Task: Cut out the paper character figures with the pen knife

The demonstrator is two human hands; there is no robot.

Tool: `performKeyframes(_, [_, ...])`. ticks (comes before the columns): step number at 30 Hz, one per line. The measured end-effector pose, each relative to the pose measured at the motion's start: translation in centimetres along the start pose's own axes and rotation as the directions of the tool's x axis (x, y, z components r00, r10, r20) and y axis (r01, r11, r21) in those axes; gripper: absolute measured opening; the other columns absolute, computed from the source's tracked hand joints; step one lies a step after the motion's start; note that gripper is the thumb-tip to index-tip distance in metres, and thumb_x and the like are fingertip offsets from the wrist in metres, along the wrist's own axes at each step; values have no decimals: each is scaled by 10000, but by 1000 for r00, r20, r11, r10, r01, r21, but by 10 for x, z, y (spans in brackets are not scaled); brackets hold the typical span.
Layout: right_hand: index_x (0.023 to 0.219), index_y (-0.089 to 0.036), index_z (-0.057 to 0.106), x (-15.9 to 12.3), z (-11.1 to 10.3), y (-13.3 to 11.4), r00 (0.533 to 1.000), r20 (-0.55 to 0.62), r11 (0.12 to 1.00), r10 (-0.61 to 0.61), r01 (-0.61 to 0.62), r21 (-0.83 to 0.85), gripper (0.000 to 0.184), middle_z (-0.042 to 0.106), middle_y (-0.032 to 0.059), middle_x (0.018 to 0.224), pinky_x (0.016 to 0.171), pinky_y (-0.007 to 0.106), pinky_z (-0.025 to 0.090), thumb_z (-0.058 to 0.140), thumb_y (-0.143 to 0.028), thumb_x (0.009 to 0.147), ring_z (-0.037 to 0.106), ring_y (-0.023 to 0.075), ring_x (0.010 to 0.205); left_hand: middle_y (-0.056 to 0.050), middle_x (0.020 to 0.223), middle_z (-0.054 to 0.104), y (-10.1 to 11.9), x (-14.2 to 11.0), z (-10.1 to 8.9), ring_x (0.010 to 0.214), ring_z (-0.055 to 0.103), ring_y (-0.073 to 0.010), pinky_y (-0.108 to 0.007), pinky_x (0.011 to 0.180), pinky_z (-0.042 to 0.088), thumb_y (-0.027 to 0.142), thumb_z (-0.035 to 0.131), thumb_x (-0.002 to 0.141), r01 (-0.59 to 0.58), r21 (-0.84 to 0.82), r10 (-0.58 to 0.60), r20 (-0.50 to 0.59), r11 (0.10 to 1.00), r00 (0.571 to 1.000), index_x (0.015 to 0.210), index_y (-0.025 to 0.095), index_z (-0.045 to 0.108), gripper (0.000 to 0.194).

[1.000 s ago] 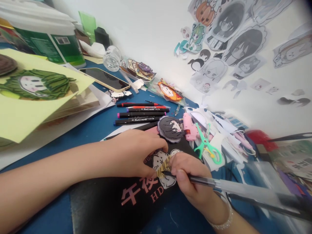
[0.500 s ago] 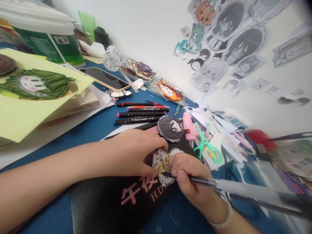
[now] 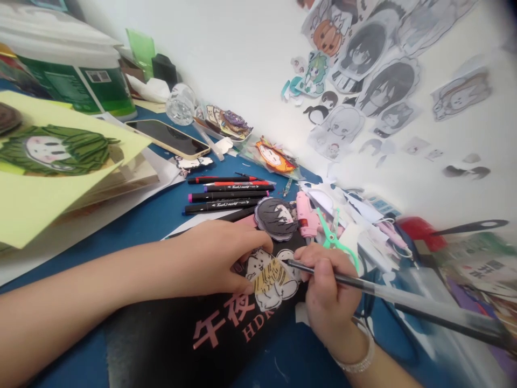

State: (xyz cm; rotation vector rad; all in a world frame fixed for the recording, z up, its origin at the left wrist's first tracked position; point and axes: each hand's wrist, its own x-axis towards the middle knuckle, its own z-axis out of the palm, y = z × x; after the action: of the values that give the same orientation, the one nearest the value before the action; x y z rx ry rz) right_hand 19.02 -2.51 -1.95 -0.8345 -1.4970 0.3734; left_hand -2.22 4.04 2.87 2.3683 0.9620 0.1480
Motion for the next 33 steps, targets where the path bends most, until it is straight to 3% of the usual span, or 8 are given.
performKeyframes(4, [955, -282, 643, 2, 4, 3, 984, -167, 998, 56, -57, -3, 225, 556, -13, 785, 783, 396, 556, 481, -331, 1103, 559, 185, 694, 49, 937, 689, -7, 0, 0, 816, 645, -189, -271, 690, 402, 190, 777, 745, 0, -114, -2, -17, 993, 1000, 1196, 319, 665, 483])
performKeyframes(7, [1051, -289, 641, 1, 2, 9, 979, -195, 997, 53, -61, -36, 182, 596, 4, 908, 772, 366, 544, 509, -403, 1102, 590, 177, 748, 12, 1048, 698, -11, 2, -4, 912, 641, -214, -287, 751, 438, 258, 735, 774, 12, -197, -16, -17, 980, 1000, 1191, 295, 665, 425])
performKeyframes(10, [1123, -275, 634, 2, 0, 13, 976, -201, 987, 90, -114, -114, 162, 666, 26, 979, 750, 340, 556, 533, -400, 1099, 646, 182, 801, 2, 998, 654, -14, 2, -9, 880, 618, -221, -307, 732, 445, 317, 700, 794, 2, -273, -5, -10, 962, 1000, 1217, 283, 667, 425])
performKeyframes(16, [1118, -248, 669, 7, 1, 10, 964, -83, 947, 252, -263, -184, 204, 741, 68, 1097, 830, 365, 591, 512, -378, 1102, 703, 199, 891, 28, 890, 518, -23, 2, -6, 781, 556, -181, -310, 687, 465, 275, 720, 819, -30, -419, 17, -35, 907, 999, 1222, 241, 647, 411])
performKeyframes(19, [1100, -249, 672, 8, 2, 9, 962, -63, 951, 266, -273, -143, 155, 745, 80, 1118, 864, 370, 587, 551, -341, 1072, 703, 233, 1031, 8, 942, 587, -31, 7, 0, 765, 574, -164, -324, 693, 519, 327, 758, 918, -38, -488, 18, -45, 872, 999, 1240, 202, 621, 371])
performKeyframes(22, [1051, -244, 648, 11, 4, 11, 963, -46, 961, 266, -269, -70, 65, 732, 74, 1088, 757, 329, 588, 617, -249, 994, 707, 223, 948, -38, 1083, 664, -42, 15, 6, 807, 652, -171, -335, 702, 587, 369, 705, 1007, -35, -569, 8, -50, 822, 999, 1321, 195, 594, 376])
performKeyframes(25, [1024, -243, 626, 12, 5, 15, 969, -16, 968, 248, -248, -42, 159, 702, 49, 1031, 684, 301, 566, 663, -170, 888, 672, 187, 799, -66, 1177, 687, -51, 20, 9, 904, 700, -201, -385, 779, 628, 360, 705, 1017, -27, -620, -7, -53, 784, 999, 1337, 191, 608, 375])
performKeyframes(33, [1118, -246, 622, 10, 5, 19, 976, 52, 977, 213, -211, -41, 273, 642, 38, 1011, 708, 314, 542, 605, -142, 866, 629, 181, 794, -80, 1220, 699, -50, 16, 4, 984, 716, -228, -428, 844, 635, 372, 698, 1023, -11, -663, -41, -63, 749, 997, 1311, 184, 634, 350])
